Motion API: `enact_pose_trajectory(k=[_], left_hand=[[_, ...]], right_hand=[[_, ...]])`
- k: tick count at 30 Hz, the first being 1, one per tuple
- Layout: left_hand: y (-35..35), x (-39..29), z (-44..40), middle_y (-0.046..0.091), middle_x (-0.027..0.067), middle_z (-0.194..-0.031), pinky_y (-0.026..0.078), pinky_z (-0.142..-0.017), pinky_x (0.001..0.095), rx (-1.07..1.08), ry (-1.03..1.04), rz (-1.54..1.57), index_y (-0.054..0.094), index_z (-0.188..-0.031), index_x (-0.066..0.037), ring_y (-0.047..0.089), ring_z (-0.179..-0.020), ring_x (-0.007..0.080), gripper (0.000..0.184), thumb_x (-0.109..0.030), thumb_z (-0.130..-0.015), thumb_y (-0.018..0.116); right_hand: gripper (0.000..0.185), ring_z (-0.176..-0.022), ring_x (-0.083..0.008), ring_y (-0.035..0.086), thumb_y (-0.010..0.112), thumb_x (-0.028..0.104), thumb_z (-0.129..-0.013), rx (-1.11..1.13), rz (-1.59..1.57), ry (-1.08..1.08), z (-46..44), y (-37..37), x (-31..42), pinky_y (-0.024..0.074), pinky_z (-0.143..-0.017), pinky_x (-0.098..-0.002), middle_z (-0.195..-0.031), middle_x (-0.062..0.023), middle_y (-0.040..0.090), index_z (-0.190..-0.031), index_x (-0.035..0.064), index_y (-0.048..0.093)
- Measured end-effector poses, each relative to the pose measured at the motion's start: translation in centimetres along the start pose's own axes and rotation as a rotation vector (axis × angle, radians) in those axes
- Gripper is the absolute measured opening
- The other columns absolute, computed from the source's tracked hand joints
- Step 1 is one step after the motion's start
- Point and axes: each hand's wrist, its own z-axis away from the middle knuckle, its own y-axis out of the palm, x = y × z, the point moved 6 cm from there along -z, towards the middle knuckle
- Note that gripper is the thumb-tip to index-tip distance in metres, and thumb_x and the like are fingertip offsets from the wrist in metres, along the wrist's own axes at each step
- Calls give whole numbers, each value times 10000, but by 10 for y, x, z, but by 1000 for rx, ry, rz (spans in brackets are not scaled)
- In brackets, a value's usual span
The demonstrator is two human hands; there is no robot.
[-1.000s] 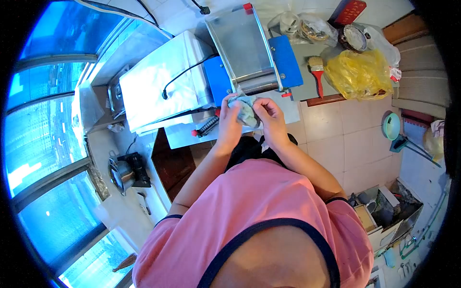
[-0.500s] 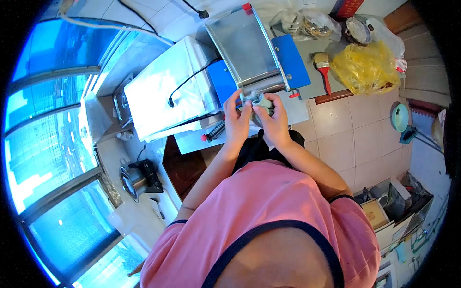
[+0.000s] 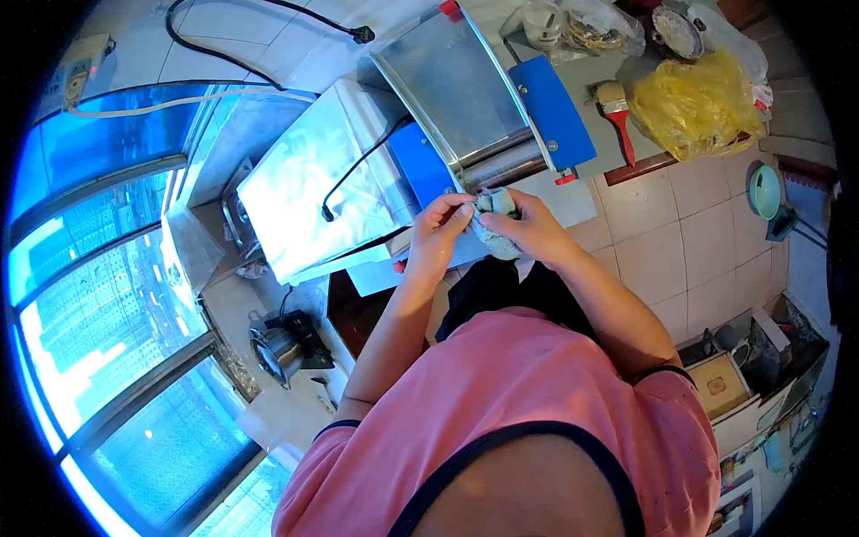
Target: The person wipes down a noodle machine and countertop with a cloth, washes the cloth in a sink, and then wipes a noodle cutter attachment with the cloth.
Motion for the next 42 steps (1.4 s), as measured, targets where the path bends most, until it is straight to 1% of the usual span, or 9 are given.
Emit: enact_pose_trajectory(k=[5,7,8,15,22,25,33,40,42], left_hand=[[-36,-21,-12,589,158,-1158,439,-875,340,-285,192,-684,570,-1200,-9,567,-1039,278,506,-215,-774,748],[-38,-31,-14,406,202,-1403,367,-1017,414,-334,329,-1223,447,-1350,-23,439,-1233,363,706,-254,-759,757],[-45,-19,-22,205,220,-1519,243,-1111,454,-256,223,-1203,329,-1432,-33,301,-1341,394,869,-310,-737,769],[-47,-9,-34,204,278,-1504,226,-1098,493,-158,239,-1366,356,-1410,-12,334,-1329,398,962,-406,-656,805],[-48,-9,-34,243,310,-1478,251,-1070,511,-171,348,-1345,418,-1378,-16,377,-1300,401,940,-402,-620,818],[-50,-10,-35,240,326,-1473,244,-1077,512,-159,343,-1354,411,-1387,-23,386,-1295,409,926,-405,-642,806],[-51,-6,-36,238,293,-1484,254,-1071,507,-178,358,-1318,437,-1373,-48,365,-1306,408,920,-397,-617,826],[-51,-7,-34,232,298,-1490,232,-1095,502,-175,354,-1311,436,-1383,-54,365,-1304,419,909,-383,-627,820],[-52,-5,-33,241,289,-1492,228,-1101,493,-174,350,-1313,435,-1391,-62,350,-1322,418,905,-393,-639,815]], right_hand=[[294,-849,-303,665,620,236,-808,-303,631,-174,-43,-10,36,505,-744,-407,-933,-167,678,-1033,48,651],[290,-885,-345,642,610,257,-790,-286,712,-86,-76,-6,48,501,-755,-448,-943,-171,668,-1016,79,651],[275,-886,-333,642,621,259,-783,-324,827,-162,-92,-1,54,503,-754,-445,-932,-156,666,-998,88,651],[244,-924,-320,635,632,216,-767,-267,1241,-207,-171,32,34,510,-752,-453,-990,-117,649,-991,123,653],[319,-947,-347,629,611,167,-770,-281,1212,-375,-276,47,75,515,-792,-457,-1022,-132,648,-1083,108,630],[287,-921,-359,638,611,184,-779,-316,1131,-218,-305,51,102,519,-783,-458,-1016,-143,653,-1054,102,635],[216,-957,-352,627,632,162,-741,-9,1315,-176,-157,32,13,500,-791,-495,-977,-148,643,-947,105,665],[251,-946,-366,633,594,183,-785,-229,1104,-526,-275,43,75,502,-806,-489,-984,-190,651,-1008,79,642],[239,-949,-366,630,599,165,-773,-321,1108,-456,-300,50,92,504,-811,-482,-990,-192,644,-988,73,651]])
